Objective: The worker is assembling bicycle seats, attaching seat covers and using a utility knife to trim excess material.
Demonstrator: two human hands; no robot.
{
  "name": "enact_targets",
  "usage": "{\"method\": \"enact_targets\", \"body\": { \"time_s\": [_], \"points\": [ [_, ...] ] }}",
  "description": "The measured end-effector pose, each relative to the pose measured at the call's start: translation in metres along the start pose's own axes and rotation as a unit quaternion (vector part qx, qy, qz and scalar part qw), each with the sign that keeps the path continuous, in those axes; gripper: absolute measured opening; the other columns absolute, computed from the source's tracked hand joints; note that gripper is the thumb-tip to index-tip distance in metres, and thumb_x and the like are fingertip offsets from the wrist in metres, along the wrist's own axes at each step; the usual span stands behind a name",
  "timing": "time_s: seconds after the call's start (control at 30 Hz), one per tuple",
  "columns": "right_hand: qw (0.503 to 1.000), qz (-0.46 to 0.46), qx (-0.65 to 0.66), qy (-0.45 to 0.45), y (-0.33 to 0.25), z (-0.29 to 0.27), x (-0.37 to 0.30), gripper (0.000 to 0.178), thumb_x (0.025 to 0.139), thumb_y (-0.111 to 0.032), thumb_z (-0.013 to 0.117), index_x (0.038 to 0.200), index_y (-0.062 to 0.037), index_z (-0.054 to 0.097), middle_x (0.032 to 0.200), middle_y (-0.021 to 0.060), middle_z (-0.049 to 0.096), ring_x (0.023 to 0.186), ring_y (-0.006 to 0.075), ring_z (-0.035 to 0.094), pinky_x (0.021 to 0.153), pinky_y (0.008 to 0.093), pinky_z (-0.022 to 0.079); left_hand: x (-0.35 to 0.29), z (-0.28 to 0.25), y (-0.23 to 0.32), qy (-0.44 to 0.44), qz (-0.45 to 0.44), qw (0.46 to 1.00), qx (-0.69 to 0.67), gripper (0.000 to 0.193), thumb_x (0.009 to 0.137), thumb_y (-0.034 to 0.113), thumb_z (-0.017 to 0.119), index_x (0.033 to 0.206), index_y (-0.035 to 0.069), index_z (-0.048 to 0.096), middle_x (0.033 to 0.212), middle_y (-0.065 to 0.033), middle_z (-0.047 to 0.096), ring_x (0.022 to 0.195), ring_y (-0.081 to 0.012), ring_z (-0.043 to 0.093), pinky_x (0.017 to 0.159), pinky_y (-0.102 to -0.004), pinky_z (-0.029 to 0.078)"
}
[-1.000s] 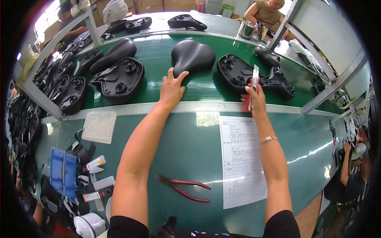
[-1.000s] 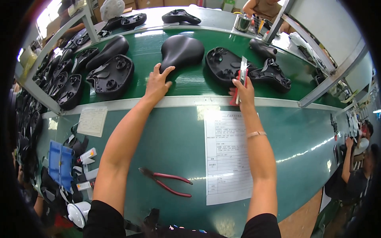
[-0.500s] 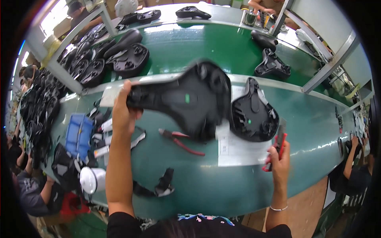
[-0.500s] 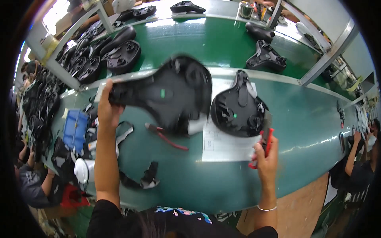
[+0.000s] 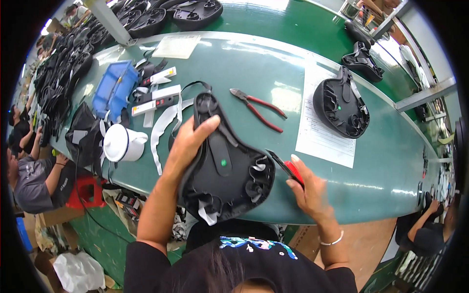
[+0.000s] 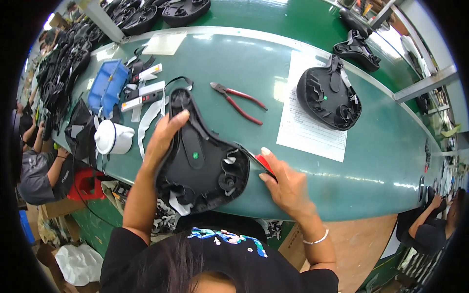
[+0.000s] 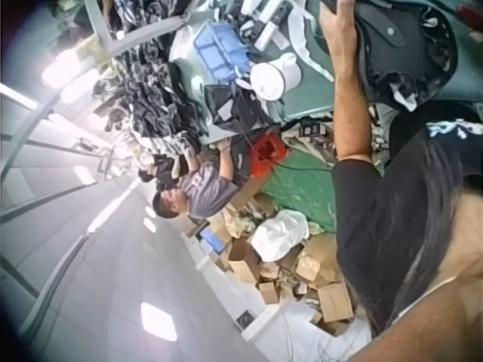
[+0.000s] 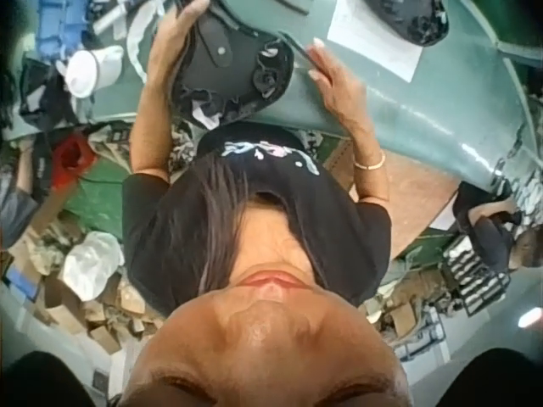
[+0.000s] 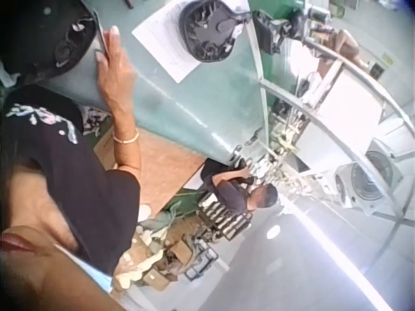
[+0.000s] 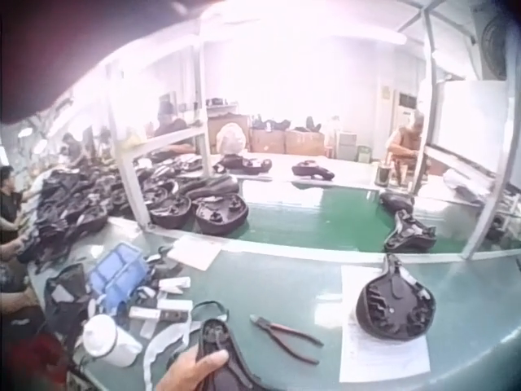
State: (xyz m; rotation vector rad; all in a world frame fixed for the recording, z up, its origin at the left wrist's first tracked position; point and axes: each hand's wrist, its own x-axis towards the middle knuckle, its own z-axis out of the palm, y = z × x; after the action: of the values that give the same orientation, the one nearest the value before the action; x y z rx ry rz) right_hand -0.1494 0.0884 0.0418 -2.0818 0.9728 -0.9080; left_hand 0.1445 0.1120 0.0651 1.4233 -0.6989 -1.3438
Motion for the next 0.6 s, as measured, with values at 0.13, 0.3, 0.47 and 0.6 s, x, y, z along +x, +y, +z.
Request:
{"method": "enact_targets", "body": {
  "time_s": [0.13, 0.3, 0.47, 0.6],
  "points": [
    [0.951, -0.162, -0.221, -0.144, -0.016, -0.026, 0.038, 0.06, 0.077, -0.01, 0.066, 0.133, -0.0243, 0.048, 0.073, 0.0048, 0.056, 0.058, 0.0195, 0.055, 0.05, 0.0332, 0.045, 0.015, 0.016, 0.029, -0.053, 0.007, 0.994, 0.097, 0.047, 0.082, 0.037, 0.064, 0.108, -0.002, 0.058, 0.092, -0.0063, 0.061, 0.078, -0.0122, 0.058, 0.072, -0.0263, 0.047],
    [0.892, -0.169, -0.352, -0.228, -0.008, -0.03, 0.028, 0.058, 0.082, -0.016, 0.063, 0.136, -0.026, 0.044, 0.071, 0.0076, 0.05, 0.049, 0.0263, 0.05, 0.043, 0.0386, 0.041, 0.04, 0.016, 0.026, -0.095, 0.026, 0.974, 0.202, 0.045, 0.077, 0.036, 0.063, 0.101, -0.002, 0.06, 0.085, -0.0096, 0.063, 0.073, -0.0152, 0.059, 0.069, -0.027, 0.047],
    [0.955, 0.078, -0.233, -0.165, -0.032, 0.017, -0.056, 0.069, 0.082, -0.007, 0.065, 0.142, -0.0133, 0.032, 0.083, 0.0175, 0.061, 0.06, 0.0364, 0.059, 0.053, 0.0426, 0.047, 0.02, 0.006, 0.003, 0.002, 0.021, 0.99, 0.141, 0.04, 0.078, 0.033, 0.062, 0.097, -0.002, 0.061, 0.083, -0.0084, 0.063, 0.071, -0.0136, 0.058, 0.069, -0.0275, 0.046],
    [0.977, 0.111, -0.148, -0.103, -0.062, 0.023, -0.08, 0.062, 0.086, -0.007, 0.062, 0.141, -0.0094, 0.033, 0.081, 0.0204, 0.061, 0.064, 0.0387, 0.062, 0.059, 0.044, 0.052, -0.011, 0.001, -0.009, 0.116, 0.028, 0.989, 0.09, 0.042, 0.079, 0.034, 0.062, 0.098, -0.004, 0.061, 0.084, -0.0077, 0.063, 0.074, -0.0132, 0.057, 0.071, -0.0283, 0.046]
  ]
}}
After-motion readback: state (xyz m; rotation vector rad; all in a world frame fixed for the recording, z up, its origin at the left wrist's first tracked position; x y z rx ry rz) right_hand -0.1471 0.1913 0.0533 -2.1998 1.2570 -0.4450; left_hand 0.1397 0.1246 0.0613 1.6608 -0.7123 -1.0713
